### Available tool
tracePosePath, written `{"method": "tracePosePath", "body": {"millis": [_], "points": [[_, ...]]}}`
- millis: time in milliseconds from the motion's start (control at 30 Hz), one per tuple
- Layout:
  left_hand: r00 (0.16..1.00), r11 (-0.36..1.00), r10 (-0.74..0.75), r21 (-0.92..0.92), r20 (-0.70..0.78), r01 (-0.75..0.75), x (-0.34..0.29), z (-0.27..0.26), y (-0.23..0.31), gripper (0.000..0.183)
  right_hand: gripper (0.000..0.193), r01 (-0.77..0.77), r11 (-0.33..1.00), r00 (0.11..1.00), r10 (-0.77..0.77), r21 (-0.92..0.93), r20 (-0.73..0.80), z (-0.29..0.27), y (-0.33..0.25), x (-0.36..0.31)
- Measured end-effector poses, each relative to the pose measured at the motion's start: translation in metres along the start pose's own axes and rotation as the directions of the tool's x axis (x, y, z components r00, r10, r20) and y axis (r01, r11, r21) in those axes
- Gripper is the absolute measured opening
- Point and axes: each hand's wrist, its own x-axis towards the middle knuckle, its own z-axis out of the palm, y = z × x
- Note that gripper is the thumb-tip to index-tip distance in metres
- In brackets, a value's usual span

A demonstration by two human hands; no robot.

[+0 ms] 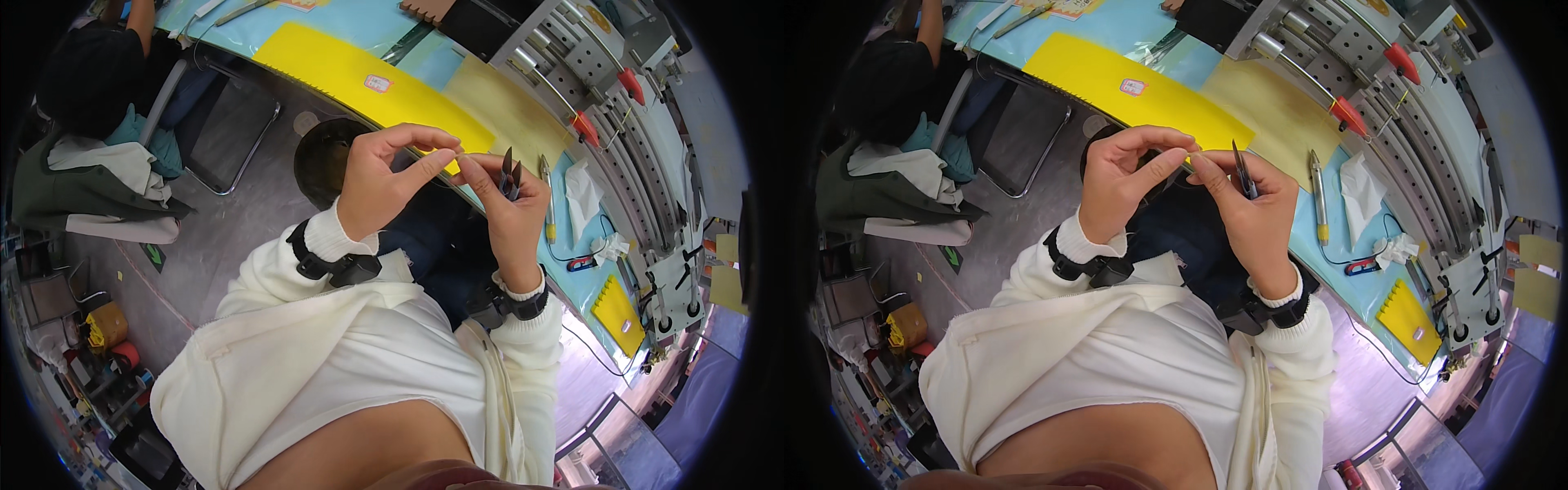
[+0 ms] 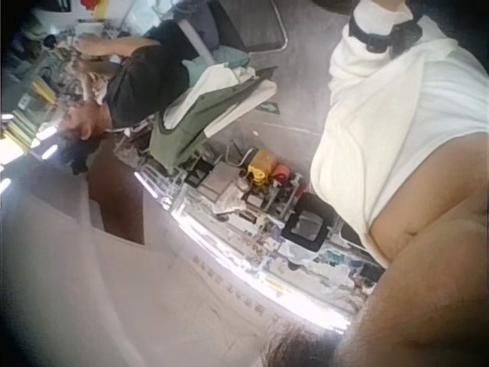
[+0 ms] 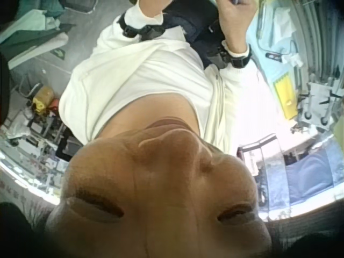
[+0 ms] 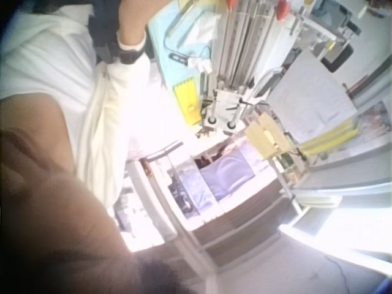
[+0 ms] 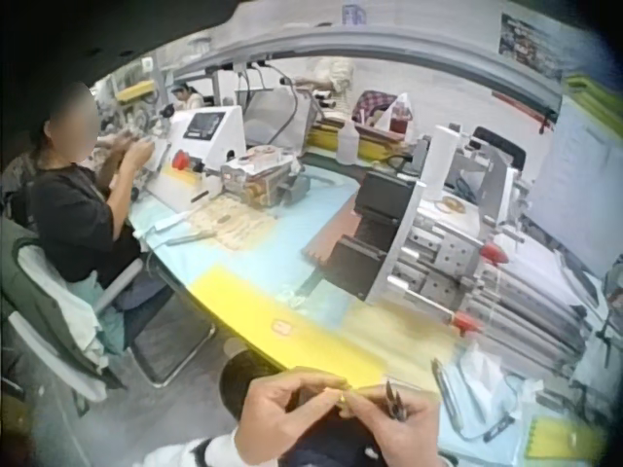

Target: The person assembles small electronic components at a workbench, using tweezers to place parts and a soldering iron to join them. They repeatedly pick up components, position them on a jig, and solder connections while seated at the station.

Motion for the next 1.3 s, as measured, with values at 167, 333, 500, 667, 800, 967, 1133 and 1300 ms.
{"method": "tracePosePath", "body": {"millis": [167,333,500,667,800,967,1133,1300], "points": [[0.985,0.976,-0.156,-0.144,0.076,0.166,-0.002,0.015,0.016,0.016,0.011,0.094,0.995,0.995,-0.094,0.01,-0.021,-0.005,0.001,-0.009],[0.98,0.98,-0.149,-0.113,0.131,0.164,-0.004,0.019,0.022,0.02,0.01,0.131,0.991,0.991,-0.131,0.03,-0.016,-0.011,0.003,-0.014],[0.98,0.968,-0.18,-0.16,0.087,0.192,-0.007,0.026,0.019,0.014,0.009,0.05,0.998,0.998,-0.051,-0.037,-0.032,-0.018,0.004,-0.02],[0.989,0.991,-0.104,0.093,0.104,0.095,-0.003,0.026,0.02,0.005,0.008,0.036,0.998,0.999,-0.035,-0.044,0.028,-0.021,0.003,-0.019],[0.989,0.98,-0.104,0.182,0.107,0.083,0.0,0.028,0.026,0.007,0.008,0.072,0.997,0.995,-0.073,0.014,0.062,-0.023,0.004,-0.016],[0.986,0.993,-0.113,-0.003,0.125,0.115,0.002,0.039,0.035,0.023,0.01,0.085,0.995,0.992,-0.089,0.054,0.092,-0.027,0.007,-0.02],[0.992,0.996,-0.018,-0.084,0.125,0.028,0.005,0.063,0.054,0.031,0.011,0.054,0.994,0.971,-0.029,-0.098,0.237,-0.051,0.005,-0.038],[0.919,0.974,0.002,-0.208,0.395,0.087,0.008,0.112,0.067,0.024,0.011,-0.006,0.917,0.942,0.139,-0.398,0.305,-0.098,0.009,-0.078]]}}
